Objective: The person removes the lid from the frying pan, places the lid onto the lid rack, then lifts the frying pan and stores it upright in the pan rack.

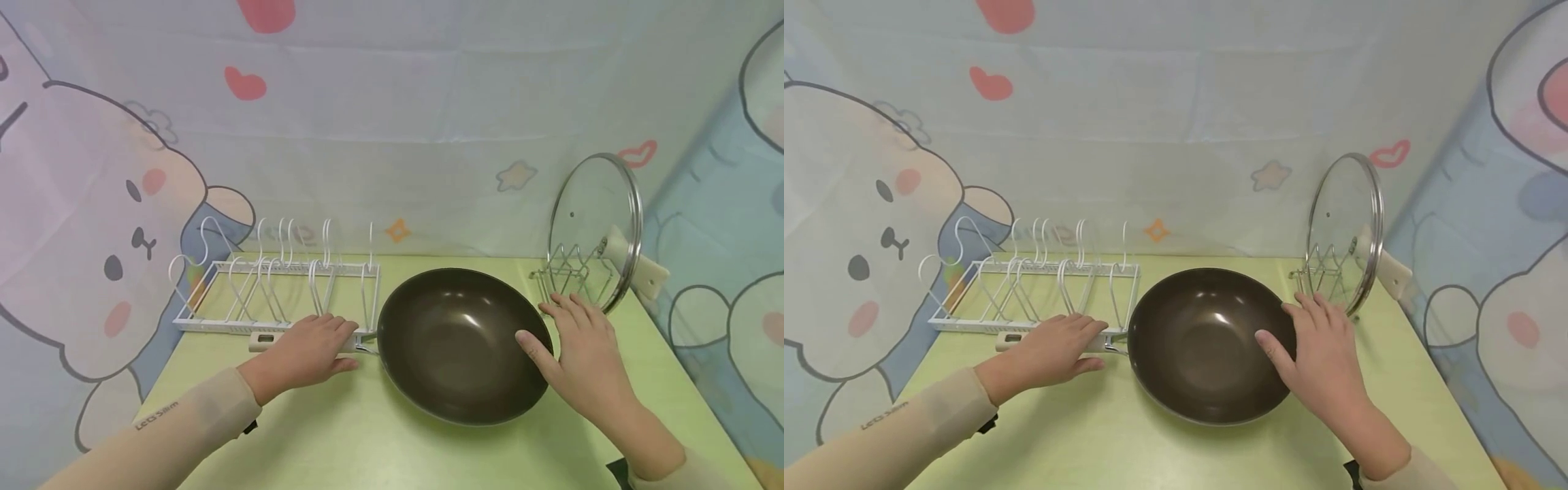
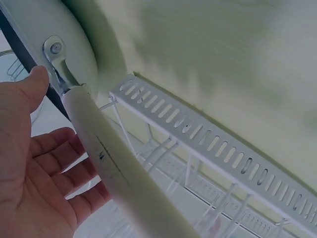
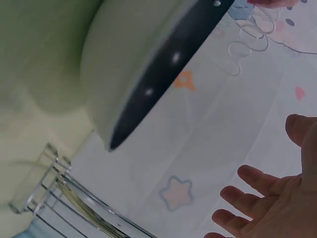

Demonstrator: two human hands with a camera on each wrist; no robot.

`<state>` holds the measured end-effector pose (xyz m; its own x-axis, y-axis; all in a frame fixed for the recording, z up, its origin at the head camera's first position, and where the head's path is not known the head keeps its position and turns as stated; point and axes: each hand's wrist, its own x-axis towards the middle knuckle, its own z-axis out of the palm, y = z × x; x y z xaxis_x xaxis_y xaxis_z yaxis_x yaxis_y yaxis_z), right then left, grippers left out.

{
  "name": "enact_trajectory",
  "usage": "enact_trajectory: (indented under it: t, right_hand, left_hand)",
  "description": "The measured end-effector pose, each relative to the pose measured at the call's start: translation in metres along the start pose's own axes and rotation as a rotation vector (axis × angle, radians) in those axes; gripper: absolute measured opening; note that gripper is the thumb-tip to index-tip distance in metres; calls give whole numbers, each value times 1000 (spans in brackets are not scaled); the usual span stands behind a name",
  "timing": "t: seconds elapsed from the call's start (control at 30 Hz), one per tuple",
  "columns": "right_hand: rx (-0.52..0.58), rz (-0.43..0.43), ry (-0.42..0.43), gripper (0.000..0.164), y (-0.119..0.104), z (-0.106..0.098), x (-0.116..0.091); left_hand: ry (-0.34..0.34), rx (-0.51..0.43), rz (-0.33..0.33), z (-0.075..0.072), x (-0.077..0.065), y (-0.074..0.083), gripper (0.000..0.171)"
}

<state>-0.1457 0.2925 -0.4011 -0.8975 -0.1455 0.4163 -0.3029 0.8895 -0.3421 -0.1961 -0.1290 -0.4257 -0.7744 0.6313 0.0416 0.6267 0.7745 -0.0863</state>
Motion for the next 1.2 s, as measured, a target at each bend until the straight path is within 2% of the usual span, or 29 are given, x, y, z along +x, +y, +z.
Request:
enact_trajectory:
  t: [0.27,0.4,0.63,0.77,0.93,1.1,1.2]
  right_hand:
    - [29,23,8,62,1,15,-18]
    - [51,68,-12,63,3,19,-24]
    - [101,170,-66,68,6,27,-32]
    - [127,191,-79,68,4,32,-39]
    - [158,214,-107,56,-11,40,-49]
    - [270,269,-220,38,-35,46,-55]
    - [287,278,-279,33,-46,49,-58]
  left_hand:
    - [5,11,-8,4,-1,0,49]
    - [-23,17,-12,6,0,0,44]
    - [-64,15,-29,11,3,0,44]
    - [-74,7,-33,13,5,0,42]
    - [-79,-14,-45,15,7,0,39]
    - [-88,-48,-58,15,10,0,36]
    - [-79,-60,-55,15,11,1,35]
